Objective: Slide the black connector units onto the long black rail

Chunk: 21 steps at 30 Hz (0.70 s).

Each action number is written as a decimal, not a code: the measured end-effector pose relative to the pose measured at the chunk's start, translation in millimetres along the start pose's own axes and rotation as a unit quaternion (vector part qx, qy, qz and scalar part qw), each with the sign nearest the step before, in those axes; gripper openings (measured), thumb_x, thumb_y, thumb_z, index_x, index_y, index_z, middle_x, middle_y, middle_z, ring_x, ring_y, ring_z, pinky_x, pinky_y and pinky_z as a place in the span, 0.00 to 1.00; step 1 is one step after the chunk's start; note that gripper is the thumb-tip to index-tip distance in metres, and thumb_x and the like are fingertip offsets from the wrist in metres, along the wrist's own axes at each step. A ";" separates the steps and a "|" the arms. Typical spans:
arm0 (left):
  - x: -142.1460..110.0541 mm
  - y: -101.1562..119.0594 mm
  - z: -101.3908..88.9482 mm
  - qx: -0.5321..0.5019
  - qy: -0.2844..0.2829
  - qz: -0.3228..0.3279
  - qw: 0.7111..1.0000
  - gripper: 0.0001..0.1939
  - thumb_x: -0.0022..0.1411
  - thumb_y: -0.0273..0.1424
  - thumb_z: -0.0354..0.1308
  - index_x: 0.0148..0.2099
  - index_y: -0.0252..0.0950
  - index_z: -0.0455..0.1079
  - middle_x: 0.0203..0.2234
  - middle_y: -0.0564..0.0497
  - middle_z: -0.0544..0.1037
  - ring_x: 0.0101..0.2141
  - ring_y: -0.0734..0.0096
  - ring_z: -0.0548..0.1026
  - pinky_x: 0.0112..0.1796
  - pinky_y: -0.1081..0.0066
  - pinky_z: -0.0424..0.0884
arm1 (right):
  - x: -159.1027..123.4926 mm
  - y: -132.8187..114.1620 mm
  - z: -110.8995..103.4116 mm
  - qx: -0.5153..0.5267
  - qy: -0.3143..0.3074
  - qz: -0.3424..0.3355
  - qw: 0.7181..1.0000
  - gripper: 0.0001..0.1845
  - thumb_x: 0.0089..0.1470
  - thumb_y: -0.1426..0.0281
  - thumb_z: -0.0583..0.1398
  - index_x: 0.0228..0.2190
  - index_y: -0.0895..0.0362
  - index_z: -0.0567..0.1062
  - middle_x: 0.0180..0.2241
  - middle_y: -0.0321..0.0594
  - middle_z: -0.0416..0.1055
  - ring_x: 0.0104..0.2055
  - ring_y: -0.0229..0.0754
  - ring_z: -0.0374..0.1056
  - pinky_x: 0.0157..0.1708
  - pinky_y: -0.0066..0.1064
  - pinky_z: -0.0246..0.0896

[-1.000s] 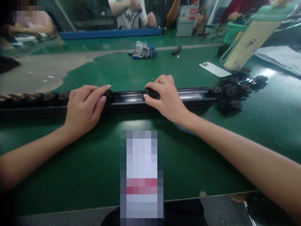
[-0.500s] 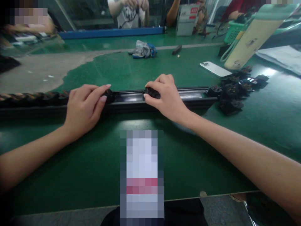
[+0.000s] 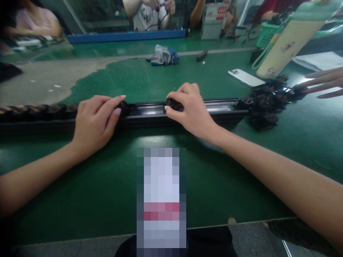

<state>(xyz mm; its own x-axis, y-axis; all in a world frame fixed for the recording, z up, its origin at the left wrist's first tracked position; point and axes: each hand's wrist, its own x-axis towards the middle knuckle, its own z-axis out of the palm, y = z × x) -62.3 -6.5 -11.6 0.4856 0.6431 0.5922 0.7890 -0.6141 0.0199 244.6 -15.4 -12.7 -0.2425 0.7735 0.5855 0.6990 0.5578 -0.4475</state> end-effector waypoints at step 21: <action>0.9 0.8 -0.2 0.049 -0.002 0.009 0.999 0.26 0.81 0.41 0.43 0.68 0.37 0.72 0.52 0.40 0.80 0.54 0.50 0.77 0.54 0.51 0.70 | -0.4 -8.0 -7.3 -0.138 -0.008 -0.009 0.990 0.13 0.63 0.61 0.59 0.46 0.52 0.78 0.48 0.52 0.70 0.55 0.61 0.62 0.57 0.58 0.57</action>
<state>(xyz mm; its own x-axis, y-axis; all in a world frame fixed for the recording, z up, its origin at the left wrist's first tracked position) -61.4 -6.6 -10.9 0.5007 0.6348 0.5885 0.8137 -0.5771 -0.0698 243.9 -22.4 -4.4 -0.2656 0.7697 0.5806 0.8514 0.4698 -0.2333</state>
